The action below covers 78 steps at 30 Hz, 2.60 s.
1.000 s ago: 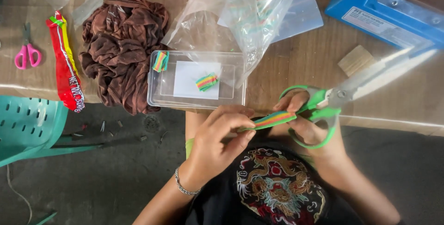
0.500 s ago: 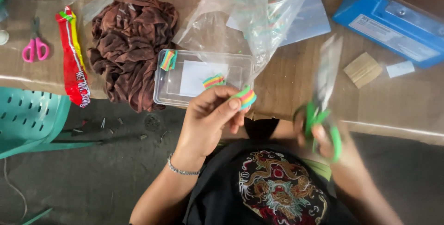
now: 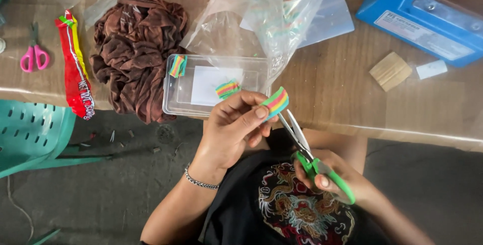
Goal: The person trims the ends of multi-colored striped candies using shears and places them into a clear plastic container before sealing a small plastic bag with a heat sealer.
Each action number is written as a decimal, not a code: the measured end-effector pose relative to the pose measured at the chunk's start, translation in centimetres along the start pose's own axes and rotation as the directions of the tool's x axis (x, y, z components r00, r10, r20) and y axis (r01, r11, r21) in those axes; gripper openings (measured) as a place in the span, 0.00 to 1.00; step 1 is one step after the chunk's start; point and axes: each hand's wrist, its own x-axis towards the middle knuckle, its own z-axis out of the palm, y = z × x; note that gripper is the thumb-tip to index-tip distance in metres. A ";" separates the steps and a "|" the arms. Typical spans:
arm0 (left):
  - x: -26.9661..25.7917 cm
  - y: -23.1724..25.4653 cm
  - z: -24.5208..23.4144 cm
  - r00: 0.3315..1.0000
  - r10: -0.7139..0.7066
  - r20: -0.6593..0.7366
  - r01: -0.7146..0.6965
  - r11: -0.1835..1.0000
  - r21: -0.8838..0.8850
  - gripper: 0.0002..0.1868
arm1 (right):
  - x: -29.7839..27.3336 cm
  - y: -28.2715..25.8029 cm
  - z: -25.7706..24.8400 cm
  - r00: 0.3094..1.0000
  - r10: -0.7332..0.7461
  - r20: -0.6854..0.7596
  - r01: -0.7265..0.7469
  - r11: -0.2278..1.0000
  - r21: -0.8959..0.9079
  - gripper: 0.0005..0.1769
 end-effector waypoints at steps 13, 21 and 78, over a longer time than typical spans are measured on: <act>-1.0 0.6 -0.4 1.000 -0.005 -0.024 0.010 0.981 0.196 0.07 | 2.3 -0.4 0.5 0.995 0.018 -0.097 -0.016 1.000 0.022 0.41; -1.1 0.7 -0.5 0.999 0.014 -0.035 -0.005 0.967 0.254 0.08 | 2.6 0.6 0.5 0.995 0.012 -0.099 -0.008 0.999 0.039 0.39; 0.3 -1.7 -2.8 0.766 0.394 0.508 -0.318 -0.454 0.833 0.11 | 0.2 9.6 -4.2 0.936 -0.314 -0.162 0.345 0.912 0.223 0.36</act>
